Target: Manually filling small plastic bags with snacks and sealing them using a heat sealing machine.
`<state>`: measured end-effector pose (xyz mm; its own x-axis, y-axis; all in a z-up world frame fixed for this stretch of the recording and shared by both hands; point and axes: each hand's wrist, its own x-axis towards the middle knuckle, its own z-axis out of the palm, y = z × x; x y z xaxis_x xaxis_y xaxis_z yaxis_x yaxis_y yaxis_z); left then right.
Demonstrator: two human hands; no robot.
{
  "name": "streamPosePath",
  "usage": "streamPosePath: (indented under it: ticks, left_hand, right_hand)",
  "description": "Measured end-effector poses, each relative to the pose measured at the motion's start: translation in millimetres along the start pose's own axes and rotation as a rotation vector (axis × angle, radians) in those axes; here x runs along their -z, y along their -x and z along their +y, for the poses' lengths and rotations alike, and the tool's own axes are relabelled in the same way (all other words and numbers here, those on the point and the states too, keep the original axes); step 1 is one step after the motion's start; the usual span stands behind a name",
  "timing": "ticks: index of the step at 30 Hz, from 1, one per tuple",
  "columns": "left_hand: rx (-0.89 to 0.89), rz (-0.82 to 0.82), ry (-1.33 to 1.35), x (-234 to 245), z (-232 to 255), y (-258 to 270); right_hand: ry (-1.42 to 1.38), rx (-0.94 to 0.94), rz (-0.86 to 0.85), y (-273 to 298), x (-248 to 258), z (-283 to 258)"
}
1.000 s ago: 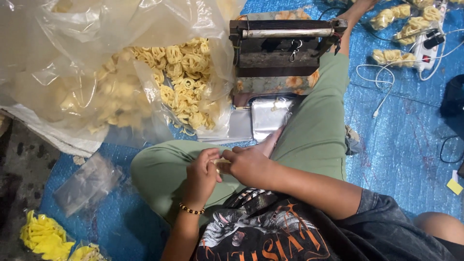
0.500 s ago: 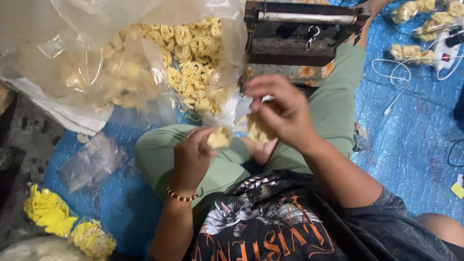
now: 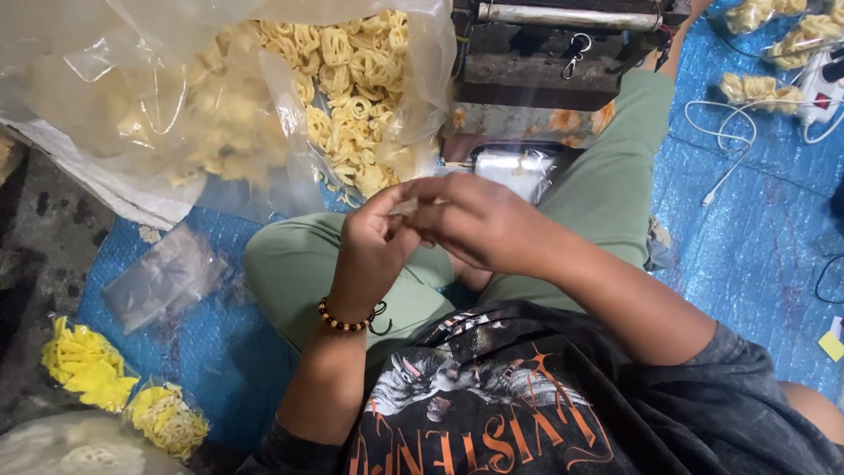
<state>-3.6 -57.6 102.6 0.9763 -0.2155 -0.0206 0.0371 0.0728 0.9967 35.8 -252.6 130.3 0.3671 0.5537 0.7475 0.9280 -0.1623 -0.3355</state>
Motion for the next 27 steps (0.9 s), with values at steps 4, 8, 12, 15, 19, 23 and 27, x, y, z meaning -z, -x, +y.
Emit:
streamPosePath:
  ticks: [4,8,12,15,19,23,27]
  left_hand:
    - [0.116,0.063,-0.068,0.3,17.4,-2.6]
    - [0.111,0.039,-0.21,-7.0,24.9,-4.9]
    - [-0.023,-0.005,-0.274,-10.2,19.7,-7.4]
    - [-0.022,-0.083,-0.296,-18.5,16.9,-7.8]
    - [-0.186,-0.023,-0.466,-24.8,14.6,-8.4]
    - [-0.183,-0.042,-0.513,-33.0,-1.9,-7.5]
    - [-0.123,-0.055,-0.288,-24.4,5.1,-10.4]
  right_hand:
    - [0.019,-0.221,-0.123,10.1,13.8,-2.3]
    - [-0.115,-0.347,-0.093,22.3,25.3,1.4]
    - [-0.319,-0.569,0.129,43.6,37.3,7.2]
    - [-0.456,-0.437,0.187,32.3,29.5,0.6]
    - [0.098,-0.354,-0.142,16.0,34.5,-10.9]
    - [0.471,-0.339,-0.329,16.5,30.9,-17.6]
    - [0.363,-0.352,-0.234,14.3,25.8,-24.3]
